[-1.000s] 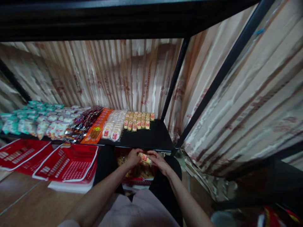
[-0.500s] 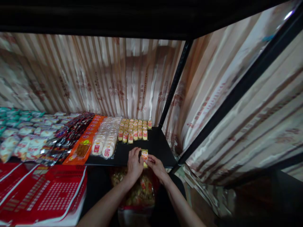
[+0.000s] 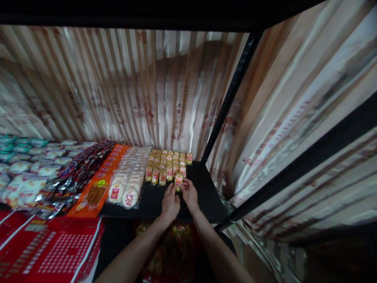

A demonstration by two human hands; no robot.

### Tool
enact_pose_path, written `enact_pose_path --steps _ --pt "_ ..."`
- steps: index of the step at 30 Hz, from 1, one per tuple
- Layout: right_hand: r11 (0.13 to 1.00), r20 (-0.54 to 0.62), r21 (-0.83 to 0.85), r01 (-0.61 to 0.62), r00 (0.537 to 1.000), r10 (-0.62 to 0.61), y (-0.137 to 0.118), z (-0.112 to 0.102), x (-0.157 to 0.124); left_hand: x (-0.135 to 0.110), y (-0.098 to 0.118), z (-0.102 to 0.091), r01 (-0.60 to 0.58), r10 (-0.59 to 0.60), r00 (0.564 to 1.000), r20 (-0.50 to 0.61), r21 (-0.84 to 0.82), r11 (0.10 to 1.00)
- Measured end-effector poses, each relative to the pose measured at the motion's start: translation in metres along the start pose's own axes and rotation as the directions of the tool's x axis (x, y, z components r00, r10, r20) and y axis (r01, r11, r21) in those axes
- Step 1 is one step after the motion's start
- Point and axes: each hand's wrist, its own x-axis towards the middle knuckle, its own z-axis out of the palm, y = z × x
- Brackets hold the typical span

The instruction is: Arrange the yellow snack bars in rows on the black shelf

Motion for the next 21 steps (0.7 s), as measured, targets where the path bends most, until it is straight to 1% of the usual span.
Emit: enact_pose_path --steps 3,5,9,11,16,21 --pt "0.989 -0.021 -0.135 0.056 0.998 -0.059 -0.007 0.004 0.004 0.010 0.001 0.001 0.010 -0.010 1.000 -0.016 0.020 1.000" --pt "0.970 -0.015 -0.232 0.072 0.997 -0.078 -0.012 0.006 0.005 0.016 0.001 0.001 0.014 -0.013 1.000 -0.020 0.033 0.999" --pt "0.904 0.012 -0.422 0.071 0.997 -0.073 -0.019 0.008 0.008 0.026 0.000 0.002 0.026 -0.026 0.999 -0.019 0.038 0.999" --pt "0.872 0.026 -0.483 0.078 0.997 -0.075 -0.019 0.010 0.011 0.029 -0.001 0.004 0.030 -0.030 0.999 -0.018 0.041 0.999" --pt "0.843 0.051 -0.514 0.160 0.986 -0.156 -0.010 0.013 0.014 0.032 -0.004 0.007 0.042 -0.042 0.999 0.010 0.049 0.998" --pt "0.842 0.032 -0.492 0.221 0.971 -0.236 -0.001 0.014 0.012 0.034 -0.008 0.008 0.025 -0.024 1.000 -0.008 0.050 0.998"
